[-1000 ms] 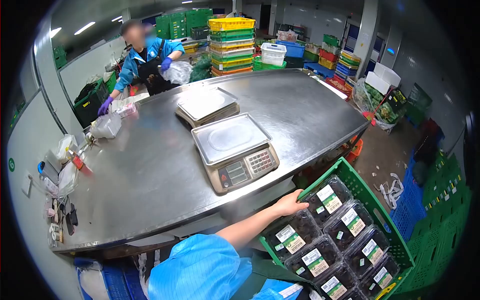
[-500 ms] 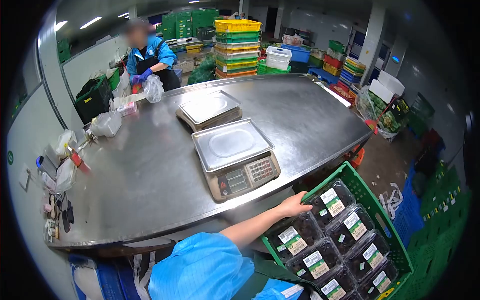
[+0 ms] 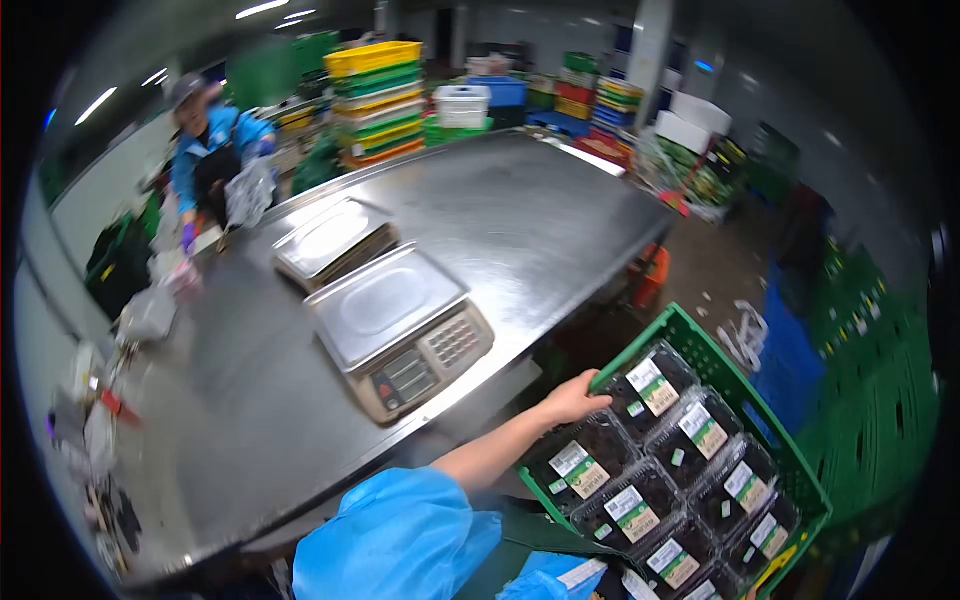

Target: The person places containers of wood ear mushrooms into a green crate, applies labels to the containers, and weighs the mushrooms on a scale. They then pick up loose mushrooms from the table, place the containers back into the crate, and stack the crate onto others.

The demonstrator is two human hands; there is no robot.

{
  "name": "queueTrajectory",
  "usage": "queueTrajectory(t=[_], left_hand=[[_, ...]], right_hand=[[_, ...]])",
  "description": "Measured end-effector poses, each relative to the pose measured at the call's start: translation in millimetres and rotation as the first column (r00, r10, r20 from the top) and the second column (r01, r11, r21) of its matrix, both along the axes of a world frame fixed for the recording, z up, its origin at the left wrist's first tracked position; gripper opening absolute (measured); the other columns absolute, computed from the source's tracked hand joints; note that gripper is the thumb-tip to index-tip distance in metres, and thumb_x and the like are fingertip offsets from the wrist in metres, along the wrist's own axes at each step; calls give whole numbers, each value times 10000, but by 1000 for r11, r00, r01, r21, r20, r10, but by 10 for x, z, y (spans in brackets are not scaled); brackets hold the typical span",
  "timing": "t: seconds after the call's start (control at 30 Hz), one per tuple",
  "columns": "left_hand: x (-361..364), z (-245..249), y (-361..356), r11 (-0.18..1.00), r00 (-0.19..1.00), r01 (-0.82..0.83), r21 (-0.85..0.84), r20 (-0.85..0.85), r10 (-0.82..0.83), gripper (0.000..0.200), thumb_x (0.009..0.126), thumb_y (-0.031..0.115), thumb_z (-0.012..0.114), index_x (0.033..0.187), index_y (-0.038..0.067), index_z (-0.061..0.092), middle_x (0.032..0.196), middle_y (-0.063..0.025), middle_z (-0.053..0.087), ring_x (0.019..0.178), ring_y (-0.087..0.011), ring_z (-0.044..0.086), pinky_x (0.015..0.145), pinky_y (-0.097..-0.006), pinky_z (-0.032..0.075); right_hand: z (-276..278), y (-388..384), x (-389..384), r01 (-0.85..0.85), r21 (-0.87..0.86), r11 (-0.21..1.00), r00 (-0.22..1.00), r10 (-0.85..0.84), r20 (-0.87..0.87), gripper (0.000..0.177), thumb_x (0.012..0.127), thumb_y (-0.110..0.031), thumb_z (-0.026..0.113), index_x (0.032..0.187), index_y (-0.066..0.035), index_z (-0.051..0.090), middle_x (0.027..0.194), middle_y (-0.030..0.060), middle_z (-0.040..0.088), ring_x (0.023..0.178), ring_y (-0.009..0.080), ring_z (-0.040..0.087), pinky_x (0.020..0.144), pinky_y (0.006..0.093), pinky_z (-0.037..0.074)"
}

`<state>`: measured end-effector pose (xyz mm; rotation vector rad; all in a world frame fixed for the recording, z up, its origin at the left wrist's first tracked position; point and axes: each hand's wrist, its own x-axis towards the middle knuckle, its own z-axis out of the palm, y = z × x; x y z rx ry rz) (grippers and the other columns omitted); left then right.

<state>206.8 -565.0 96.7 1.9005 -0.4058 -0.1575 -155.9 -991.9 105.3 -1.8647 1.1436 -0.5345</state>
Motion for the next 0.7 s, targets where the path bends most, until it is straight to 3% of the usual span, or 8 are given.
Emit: queueTrajectory(t=[0.2, 0.27, 0.4, 0.47, 0.57, 0.7], left_hand=[[335, -193, -112, 993, 992, 119, -6, -43, -119, 552, 753, 296, 633, 1181, 21, 420, 803, -90, 553, 741, -175, 540, 683, -296, 424], [462, -330, -209, 986, 985, 168, 6, -25, -168, 556, 754, 301, 632, 1184, 21, 419, 816, -97, 558, 753, -184, 546, 694, -299, 426], [736, -533, -381, 974, 975, 221, 43, -21, -220, 563, 754, 322, 631, 1180, 21, 421, 945, -154, 577, 878, -233, 568, 770, -317, 431], [838, -657, -555, 964, 965, 260, 59, -48, -257, 579, 756, 336, 626, 1187, 12, 413, 1032, -186, 569, 965, -266, 560, 823, -328, 424], [1016, -907, -809, 953, 955, 295, 72, -65, -290, 648, 736, 379, 636, 1209, 1, 404, 1090, -195, 551, 1012, -278, 539, 858, -331, 412], [1244, -1035, -889, 941, 947, 320, 111, -65, -314, 666, 724, 399, 643, 1212, 7, 415, 1112, -196, 543, 1046, -279, 520, 883, -335, 396]], right_hand=[[-103, 416, -133, 192, -17, 981, 981, -192, 31, 527, 766, -231, 665, 1151, 65, 459, 1016, 172, 548, 802, 238, 518, 694, 328, 446], [-371, 345, -244, 163, 118, 980, 983, -171, 66, 531, 771, -223, 657, 1160, 71, 446, 997, 178, 552, 782, 231, 517, 665, 318, 452], [-415, 487, -178, 249, 65, 966, 968, -250, 13, 503, 775, -218, 650, 1141, 69, 458, 985, 174, 562, 813, 240, 523, 715, 334, 447], [-576, 441, -189, 232, -138, 963, 972, -234, 3, 492, 777, -212, 646, 1133, 71, 458, 1007, 175, 560, 876, 251, 523, 777, 343, 431], [-782, 378, -188, 263, -151, 953, 962, -271, -33, 499, 773, -212, 650, 1135, 73, 455, 1032, 180, 554, 936, 251, 512, 823, 346, 411], [-1315, 112, -220, 240, -31, 970, 961, -232, 153, 503, 774, -198, 649, 1152, 64, 448, 1056, 186, 539, 958, 245, 499, 835, 340, 404]])
